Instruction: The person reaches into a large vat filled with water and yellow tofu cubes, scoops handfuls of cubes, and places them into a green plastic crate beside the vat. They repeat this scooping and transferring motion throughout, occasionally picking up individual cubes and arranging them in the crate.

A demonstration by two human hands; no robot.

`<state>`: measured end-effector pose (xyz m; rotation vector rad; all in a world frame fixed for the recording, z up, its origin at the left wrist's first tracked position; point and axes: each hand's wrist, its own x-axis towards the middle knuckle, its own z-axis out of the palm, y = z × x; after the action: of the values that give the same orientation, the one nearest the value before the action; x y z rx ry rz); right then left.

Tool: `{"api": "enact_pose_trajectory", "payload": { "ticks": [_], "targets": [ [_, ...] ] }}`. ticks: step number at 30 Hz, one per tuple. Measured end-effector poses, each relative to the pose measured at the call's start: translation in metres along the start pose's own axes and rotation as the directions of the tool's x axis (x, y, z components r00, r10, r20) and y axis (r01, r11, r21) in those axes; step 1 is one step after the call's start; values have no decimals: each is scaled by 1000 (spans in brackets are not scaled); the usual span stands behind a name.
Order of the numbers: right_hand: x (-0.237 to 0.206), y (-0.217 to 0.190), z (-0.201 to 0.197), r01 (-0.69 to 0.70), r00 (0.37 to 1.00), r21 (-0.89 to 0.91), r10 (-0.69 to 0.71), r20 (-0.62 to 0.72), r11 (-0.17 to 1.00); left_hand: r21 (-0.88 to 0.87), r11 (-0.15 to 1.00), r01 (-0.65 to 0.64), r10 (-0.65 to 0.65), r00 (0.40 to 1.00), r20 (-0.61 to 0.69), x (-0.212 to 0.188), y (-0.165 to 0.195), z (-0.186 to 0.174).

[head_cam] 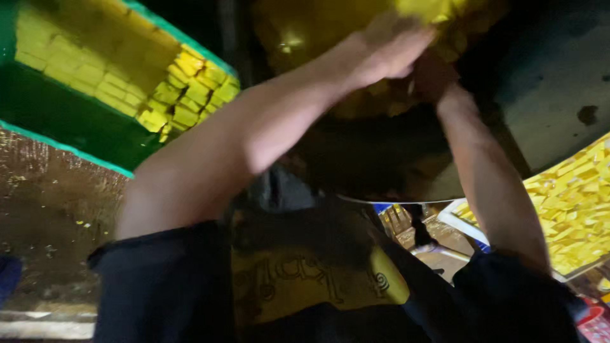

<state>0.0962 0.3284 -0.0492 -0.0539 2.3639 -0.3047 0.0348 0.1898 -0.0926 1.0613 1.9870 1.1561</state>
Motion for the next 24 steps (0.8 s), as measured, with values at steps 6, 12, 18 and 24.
{"api": "enact_pose_trajectory", "payload": {
  "ticks": [6, 12, 18, 24],
  "targets": [
    [33, 72, 118, 367, 919, -349, -395, -10, 862, -4, 920, 392, -392, 920, 27, -8, -44, 106],
    [41, 75, 112, 350, 930, -193, -316, 188, 917, -16, 846, 533, -516, 825, 232, -36, -72, 121],
    [95, 129, 57, 462, 862, -59, -433, 264, 885, -116, 824, 554, -491, 802, 341, -35, -85, 122],
    [173, 159, -30, 366, 931, -110, -364, 38, 924, 22, 784, 621, -611, 764, 207, -30, -98, 80]
  ]
}}
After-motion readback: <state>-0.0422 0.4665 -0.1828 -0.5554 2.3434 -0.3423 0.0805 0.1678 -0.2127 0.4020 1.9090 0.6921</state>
